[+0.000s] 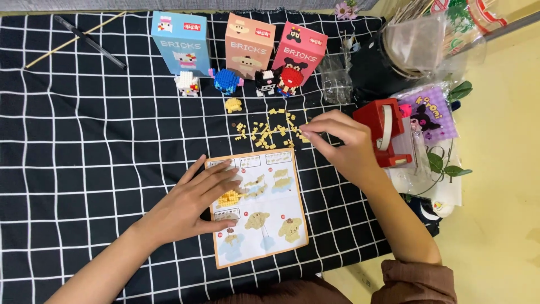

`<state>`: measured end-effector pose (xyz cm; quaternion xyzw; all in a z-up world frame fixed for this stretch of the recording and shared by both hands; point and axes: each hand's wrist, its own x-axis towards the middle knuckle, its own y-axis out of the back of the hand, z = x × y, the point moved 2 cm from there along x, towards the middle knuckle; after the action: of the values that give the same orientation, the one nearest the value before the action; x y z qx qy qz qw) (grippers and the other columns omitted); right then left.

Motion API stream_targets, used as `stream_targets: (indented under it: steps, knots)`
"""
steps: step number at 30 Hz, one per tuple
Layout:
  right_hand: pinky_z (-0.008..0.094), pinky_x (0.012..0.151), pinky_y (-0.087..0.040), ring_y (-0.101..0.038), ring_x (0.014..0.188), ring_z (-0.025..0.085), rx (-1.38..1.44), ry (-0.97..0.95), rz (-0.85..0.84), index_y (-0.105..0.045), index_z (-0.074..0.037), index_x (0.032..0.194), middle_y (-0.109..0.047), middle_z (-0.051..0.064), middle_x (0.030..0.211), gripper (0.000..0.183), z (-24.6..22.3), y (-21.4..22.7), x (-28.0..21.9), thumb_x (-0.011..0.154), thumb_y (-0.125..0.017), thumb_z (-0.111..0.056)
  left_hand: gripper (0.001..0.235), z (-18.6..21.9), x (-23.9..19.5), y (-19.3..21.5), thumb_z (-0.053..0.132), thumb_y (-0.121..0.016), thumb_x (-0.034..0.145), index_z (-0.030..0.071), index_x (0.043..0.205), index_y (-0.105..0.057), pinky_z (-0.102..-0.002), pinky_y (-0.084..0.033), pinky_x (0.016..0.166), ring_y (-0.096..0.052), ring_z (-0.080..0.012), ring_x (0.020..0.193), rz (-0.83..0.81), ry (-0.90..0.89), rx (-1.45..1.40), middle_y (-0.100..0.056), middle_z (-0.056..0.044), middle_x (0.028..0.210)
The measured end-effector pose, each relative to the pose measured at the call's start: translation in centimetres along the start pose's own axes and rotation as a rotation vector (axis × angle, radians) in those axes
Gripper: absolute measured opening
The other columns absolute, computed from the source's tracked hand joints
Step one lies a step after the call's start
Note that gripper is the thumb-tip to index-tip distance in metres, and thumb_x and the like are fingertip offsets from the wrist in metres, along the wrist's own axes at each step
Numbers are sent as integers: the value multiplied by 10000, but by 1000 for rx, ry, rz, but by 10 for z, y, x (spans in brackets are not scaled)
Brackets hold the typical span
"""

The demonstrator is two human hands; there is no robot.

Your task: Assembling a small toy figure using miniature building bricks while following a printed instruction manual.

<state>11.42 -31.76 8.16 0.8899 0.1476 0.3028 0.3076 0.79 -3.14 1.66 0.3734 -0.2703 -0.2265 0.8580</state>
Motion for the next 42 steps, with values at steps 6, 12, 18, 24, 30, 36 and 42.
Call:
stream_targets:
  steps: [6, 12, 18, 24, 30, 36, 42]
  knots:
    - [355, 897, -540, -683, 970, 252, -88, 181, -117, -733, 41, 1085, -723, 147, 1028, 239, 40, -38, -18, 859, -807, 61, 654, -5, -2, 2, 481, -733, 909, 84, 1393, -544, -600, -153, 1247, -447, -335, 1448, -63, -95, 32, -537, -147, 1492]
    - [350, 794, -405, -643, 946, 212, -269, 148, -95, -750, -30, 1086, -714, 77, 1035, 176, 53, -41, -21, 913, -780, -17, 654, -5, -4, 1, 489, -714, 929, 60, 1392, -539, -604, -187, 1238, -478, -335, 1420, -45, -130, 85, -565, -135, 1453]
    - [338, 836, -388, -629, 955, 170, -290, 32, -149, -758, -96, 1091, -714, 13, 1044, 163, 64, -37, -24, 928, -764, -90, 664, -8, -6, 0, 481, -721, 927, 62, 1407, -534, -603, -198, 1238, -472, -338, 1427, -67, -107, 40, -575, -131, 1460]
    - [353, 902, -418, -638, 1009, 177, -249, -29, -168, -752, -87, 1143, -714, 26, 1093, 204, 63, -31, -24, 939, -747, -98, 696, -9, -5, 2, 466, -746, 916, 60, 1434, -519, -599, -227, 1236, -482, -343, 1428, -76, -120, -27, -570, -132, 1481]
    - [362, 864, -436, -624, 964, 193, -144, 20, -238, -732, -111, 1129, -683, 39, 1096, 195, 54, -28, -24, 943, -728, -51, 702, -9, -8, 0, 477, -741, 927, 57, 1446, -522, -571, -254, 1232, -483, -331, 1432, -95, -152, -36, -570, -145, 1486]
    - [342, 829, -419, -609, 946, 191, -166, 53, -257, -729, -111, 1108, -666, 34, 1068, 163, 52, -27, -24, 948, -733, -75, 705, -10, -9, -1, 487, -744, 922, 68, 1446, -527, -573, -238, 1234, -475, -321, 1439, -94, -156, -18, -570, -138, 1488]
    - [355, 866, -430, -617, 1005, 198, -193, 55, -275, -715, -122, 1138, -657, 35, 1103, 213, 52, -22, -25, 936, -747, -60, 688, -8, -7, 1, 487, -743, 922, 69, 1429, -538, -573, -228, 1238, -473, -310, 1441, -88, -161, 0, -567, -130, 1486]
